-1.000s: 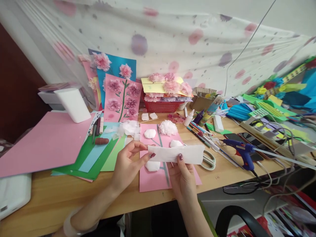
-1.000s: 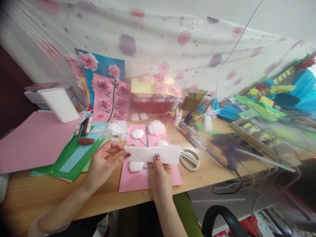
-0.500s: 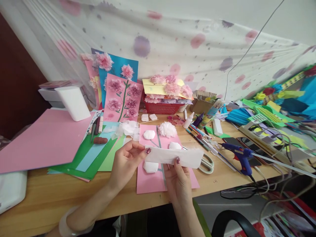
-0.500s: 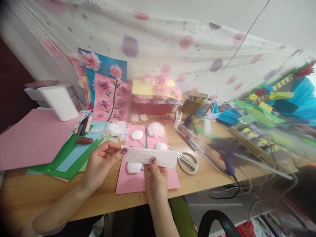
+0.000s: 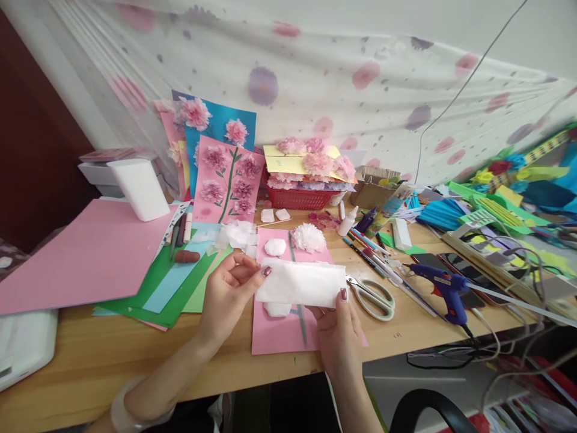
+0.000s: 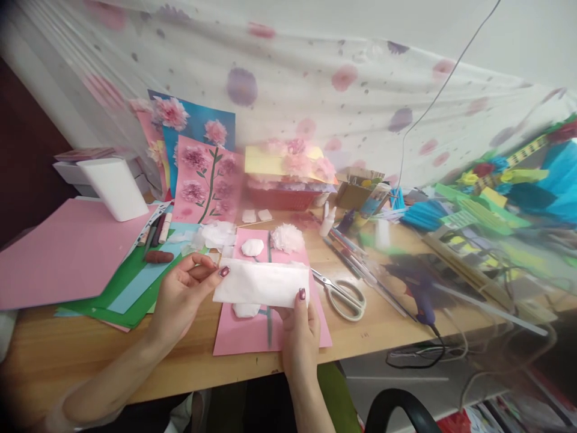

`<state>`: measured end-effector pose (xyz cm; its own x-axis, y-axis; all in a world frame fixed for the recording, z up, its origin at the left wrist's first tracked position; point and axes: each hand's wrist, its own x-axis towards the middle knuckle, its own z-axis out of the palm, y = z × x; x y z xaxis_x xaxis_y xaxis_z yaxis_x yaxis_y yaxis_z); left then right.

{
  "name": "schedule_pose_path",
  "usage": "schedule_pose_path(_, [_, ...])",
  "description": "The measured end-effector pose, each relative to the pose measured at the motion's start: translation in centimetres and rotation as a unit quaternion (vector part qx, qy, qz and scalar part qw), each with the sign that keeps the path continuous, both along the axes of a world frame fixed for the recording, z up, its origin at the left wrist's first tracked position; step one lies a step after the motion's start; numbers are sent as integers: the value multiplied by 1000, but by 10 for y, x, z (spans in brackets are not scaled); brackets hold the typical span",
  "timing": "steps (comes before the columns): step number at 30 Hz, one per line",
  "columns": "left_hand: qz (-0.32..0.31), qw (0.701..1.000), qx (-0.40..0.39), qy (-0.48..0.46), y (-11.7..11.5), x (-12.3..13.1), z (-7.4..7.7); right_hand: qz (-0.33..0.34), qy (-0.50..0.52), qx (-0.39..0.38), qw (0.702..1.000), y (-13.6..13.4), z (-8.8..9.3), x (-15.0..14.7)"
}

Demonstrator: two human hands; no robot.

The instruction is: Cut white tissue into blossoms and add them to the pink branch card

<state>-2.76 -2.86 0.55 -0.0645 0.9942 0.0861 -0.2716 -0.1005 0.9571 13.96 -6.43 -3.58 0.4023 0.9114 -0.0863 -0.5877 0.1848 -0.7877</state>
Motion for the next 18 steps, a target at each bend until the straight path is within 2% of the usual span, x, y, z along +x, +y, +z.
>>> schedule_pose_path(6, [8, 1000, -1, -14, 0, 0, 1, 15, -154, -17, 988, -10, -4, 4])
schedule_pose_path(9, [22, 1000, 1, -7, 1, 1, -2, -7, -219, -18, 976, -11, 0, 3])
schedule_pose_path(13, [46, 999, 7, 16, 5, -1, -9, -29, -255, 22, 966, -7, 4, 6])
schedule_pose_path(18, [51, 998, 9, 46, 8, -3, -14, 27, -253, 28, 967, -6, 2, 15])
